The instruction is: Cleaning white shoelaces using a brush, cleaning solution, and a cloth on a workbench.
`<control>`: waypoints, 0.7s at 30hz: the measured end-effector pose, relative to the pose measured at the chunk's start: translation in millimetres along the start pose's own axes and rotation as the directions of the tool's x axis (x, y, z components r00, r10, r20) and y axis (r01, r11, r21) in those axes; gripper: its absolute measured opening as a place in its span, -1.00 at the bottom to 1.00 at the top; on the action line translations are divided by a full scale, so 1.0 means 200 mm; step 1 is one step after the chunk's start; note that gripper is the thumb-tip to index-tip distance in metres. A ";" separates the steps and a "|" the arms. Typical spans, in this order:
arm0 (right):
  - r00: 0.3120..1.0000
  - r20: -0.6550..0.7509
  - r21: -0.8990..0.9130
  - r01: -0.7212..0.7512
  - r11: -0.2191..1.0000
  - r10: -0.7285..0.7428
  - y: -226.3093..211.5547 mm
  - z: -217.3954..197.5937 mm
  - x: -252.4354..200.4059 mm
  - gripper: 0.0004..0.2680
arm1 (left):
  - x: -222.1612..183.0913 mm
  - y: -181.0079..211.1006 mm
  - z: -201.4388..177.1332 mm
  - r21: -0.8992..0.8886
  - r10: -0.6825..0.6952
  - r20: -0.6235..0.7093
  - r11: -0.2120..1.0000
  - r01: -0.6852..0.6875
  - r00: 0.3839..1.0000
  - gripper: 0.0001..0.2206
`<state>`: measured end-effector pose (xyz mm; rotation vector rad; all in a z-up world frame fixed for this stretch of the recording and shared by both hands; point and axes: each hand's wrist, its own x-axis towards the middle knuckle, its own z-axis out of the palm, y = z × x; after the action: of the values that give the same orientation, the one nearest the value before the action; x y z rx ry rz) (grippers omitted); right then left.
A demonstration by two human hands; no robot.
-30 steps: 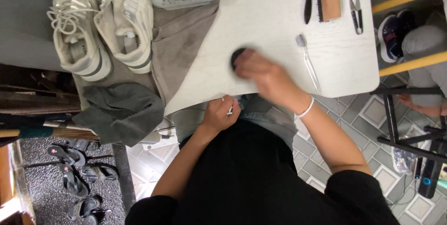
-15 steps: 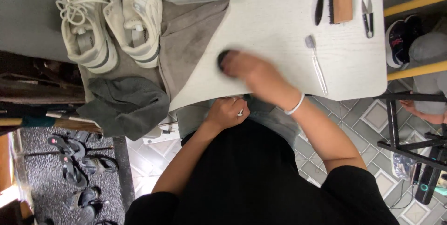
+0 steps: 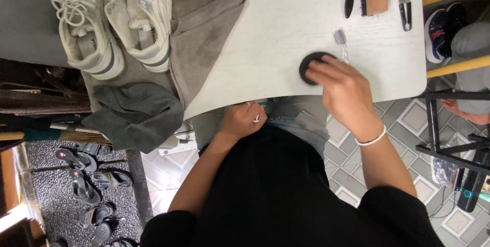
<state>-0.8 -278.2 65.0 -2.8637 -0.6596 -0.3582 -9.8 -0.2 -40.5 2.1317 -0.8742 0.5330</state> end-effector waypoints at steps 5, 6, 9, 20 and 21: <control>0.973 -0.227 0.008 -0.033 0.999 0.034 -0.24 0.15 -0.02 -0.75 | 0.05 0.03 0.01 -0.021 0.002 -0.014 1.000 -0.003 1.000 -0.68; 0.980 -0.197 0.065 -0.005 0.998 0.018 -0.30 0.18 -0.03 -0.74 | 0.07 0.04 0.01 -0.030 -0.006 -0.024 1.000 0.006 1.000 -0.68; 0.978 -0.200 0.280 -0.008 0.960 0.067 -0.38 0.04 -0.08 -0.77 | -0.02 0.00 0.06 0.007 -0.008 -0.004 1.000 0.008 1.000 -0.71; 0.948 -0.281 0.216 -0.091 0.972 0.151 -0.45 0.15 0.12 -0.77 | 0.02 0.01 0.07 -0.043 -0.016 -0.042 0.999 0.014 0.999 -0.71; 0.949 -0.285 0.352 -0.028 0.936 0.136 -0.47 0.13 0.14 -0.76 | 0.00 0.00 0.07 -0.035 -0.021 -0.038 0.999 0.020 0.999 -0.70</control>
<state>-13.8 -177.0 59.8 -2.4237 -0.4840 -0.5940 -8.6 -11.3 -47.7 2.0907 -0.8341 0.5426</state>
